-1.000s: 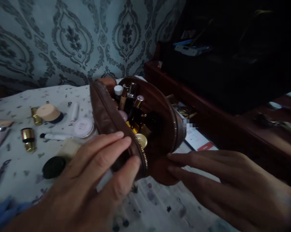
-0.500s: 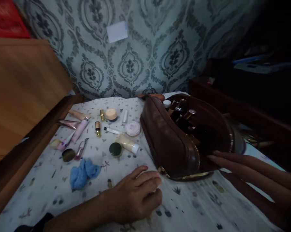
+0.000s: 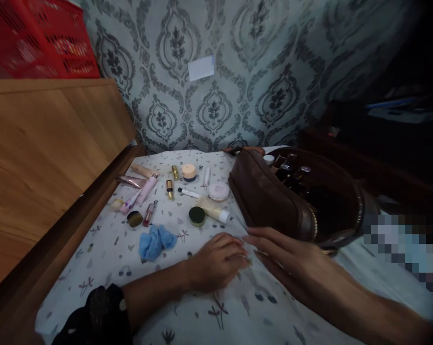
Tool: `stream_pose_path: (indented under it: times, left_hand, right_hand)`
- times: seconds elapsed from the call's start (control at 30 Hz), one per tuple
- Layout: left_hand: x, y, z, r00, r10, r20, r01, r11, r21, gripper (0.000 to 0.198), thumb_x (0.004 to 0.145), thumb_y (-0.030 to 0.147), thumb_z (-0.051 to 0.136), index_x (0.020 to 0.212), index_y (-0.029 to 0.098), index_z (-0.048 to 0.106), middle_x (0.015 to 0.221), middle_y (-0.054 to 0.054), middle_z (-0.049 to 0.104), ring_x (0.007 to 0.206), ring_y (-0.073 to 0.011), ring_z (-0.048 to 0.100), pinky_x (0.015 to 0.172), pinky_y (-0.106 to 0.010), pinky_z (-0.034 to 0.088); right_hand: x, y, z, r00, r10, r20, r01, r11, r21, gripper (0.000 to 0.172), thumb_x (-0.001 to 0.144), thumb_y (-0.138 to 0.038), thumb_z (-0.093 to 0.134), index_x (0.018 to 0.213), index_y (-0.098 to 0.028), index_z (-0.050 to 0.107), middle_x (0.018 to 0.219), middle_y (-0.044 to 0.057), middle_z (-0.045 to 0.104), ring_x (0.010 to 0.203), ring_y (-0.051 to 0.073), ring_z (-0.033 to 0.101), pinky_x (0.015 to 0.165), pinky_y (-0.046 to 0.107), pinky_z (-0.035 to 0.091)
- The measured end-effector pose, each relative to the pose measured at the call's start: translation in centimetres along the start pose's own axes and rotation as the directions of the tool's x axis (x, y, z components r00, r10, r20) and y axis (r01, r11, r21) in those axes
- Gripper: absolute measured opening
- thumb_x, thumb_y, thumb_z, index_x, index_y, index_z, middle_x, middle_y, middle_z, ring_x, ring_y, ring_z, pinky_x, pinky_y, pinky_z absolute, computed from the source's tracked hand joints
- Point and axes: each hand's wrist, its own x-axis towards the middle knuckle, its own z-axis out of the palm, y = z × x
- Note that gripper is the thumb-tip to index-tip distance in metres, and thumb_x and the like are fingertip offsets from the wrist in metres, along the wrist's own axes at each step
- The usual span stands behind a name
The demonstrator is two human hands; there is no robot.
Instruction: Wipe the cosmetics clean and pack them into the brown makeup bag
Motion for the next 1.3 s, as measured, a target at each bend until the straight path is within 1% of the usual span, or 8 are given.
stream_pose_path:
  times: [0.23,0.43,0.57,0.73,0.9,1.03,1.2,1.3]
  left_hand:
    - [-0.6,-1.5,-2.2,0.971,-0.238,0.024,0.231,0.959,0.164,0.021,0.095,0.019,0.049,0.088,0.016,0.069,0.094,-0.008,0.070,0.099,-0.0220,0.059,0.089,-0.039,0.047]
    - [-1.9,-4.0,-5.8,0.843,-0.537,-0.024,0.519,0.803,0.292,0.016,0.092,0.016,0.053,0.101,0.019,0.065,0.102,-0.007,0.068,0.105,-0.0248,0.055,0.092,-0.042,0.045]
    - [-6.4,-4.2,-7.5,0.776,-0.631,-0.019,0.594,0.720,0.358,0.027,0.095,0.031,0.056,0.119,0.019,0.058,0.124,-0.011,0.062,0.120,-0.0308,0.050,0.100,-0.051,0.042]
    - [-9.9,-4.2,-7.9,0.717,-0.692,0.077,0.625,0.688,0.369,0.021,0.099,0.022,0.042,0.100,0.019,0.063,0.106,-0.009,0.065,0.102,-0.0272,0.059,0.090,-0.046,0.048]
    - [-6.9,-5.1,-8.0,0.656,-0.744,0.123,0.699,0.662,0.270,0.027,0.098,0.030,0.048,0.120,0.018,0.056,0.114,-0.011,0.064,0.106,-0.0278,0.061,0.090,-0.044,0.049]
    - [-4.0,-5.5,-7.3,0.658,-0.731,0.180,0.712,0.682,0.169,0.071,0.089,0.048,0.063,0.146,0.019,0.033,0.129,-0.014,0.056,0.120,-0.0325,0.055,0.094,-0.045,0.049]
    - [-2.8,-5.6,-5.8,0.695,-0.700,0.165,0.684,0.714,0.151,0.050,0.093,0.040,0.058,0.139,0.024,0.047,0.114,-0.009,0.061,0.114,-0.0305,0.058,0.091,-0.043,0.050]
    - [-3.4,-6.0,-5.2,0.651,-0.756,0.071,0.745,0.654,0.130,0.047,0.093,0.038,0.058,0.137,0.024,0.049,0.116,-0.009,0.063,0.111,-0.0290,0.060,0.090,-0.041,0.050]
  right_hand:
    - [2.2,0.0,10.6,0.930,0.335,-0.149,-0.296,0.926,0.233,0.038,0.101,-0.027,0.039,0.137,-0.018,0.048,0.139,0.019,0.053,0.132,0.027,0.055,0.107,0.048,0.050]
    - [2.8,2.0,16.8,0.895,0.397,-0.201,-0.369,0.915,0.166,0.047,0.098,-0.027,0.036,0.143,-0.013,0.040,0.140,0.022,0.047,0.136,0.035,0.044,0.109,0.060,0.043]
    - [3.1,2.6,16.6,0.899,0.393,-0.195,-0.368,0.917,0.150,0.047,0.094,-0.020,0.038,0.141,-0.018,0.044,0.129,0.016,0.055,0.123,0.032,0.053,0.105,0.055,0.046]
    - [3.3,2.5,15.3,0.892,0.428,-0.144,-0.391,0.892,0.227,0.040,0.095,-0.025,0.041,0.134,-0.018,0.050,0.120,0.015,0.059,0.113,0.030,0.057,0.100,0.051,0.048]
    - [3.3,2.2,14.6,0.885,0.453,-0.104,-0.411,0.867,0.281,0.039,0.093,-0.029,0.047,0.130,-0.017,0.053,0.119,0.015,0.061,0.111,0.030,0.059,0.097,0.049,0.051]
    - [3.3,2.0,14.3,0.878,0.463,-0.122,-0.408,0.857,0.315,0.038,0.091,-0.028,0.049,0.128,-0.018,0.055,0.117,0.015,0.062,0.111,0.030,0.060,0.097,0.050,0.051]
    - [3.4,1.8,14.0,0.859,0.486,-0.158,-0.409,0.839,0.360,0.036,0.090,-0.023,0.048,0.124,-0.017,0.059,0.114,0.014,0.065,0.108,0.029,0.062,0.094,0.049,0.053]
    - [3.4,1.8,13.8,0.847,0.495,-0.195,-0.396,0.832,0.389,0.036,0.090,-0.023,0.049,0.123,-0.017,0.060,0.115,0.014,0.066,0.109,0.029,0.062,0.097,0.048,0.051]
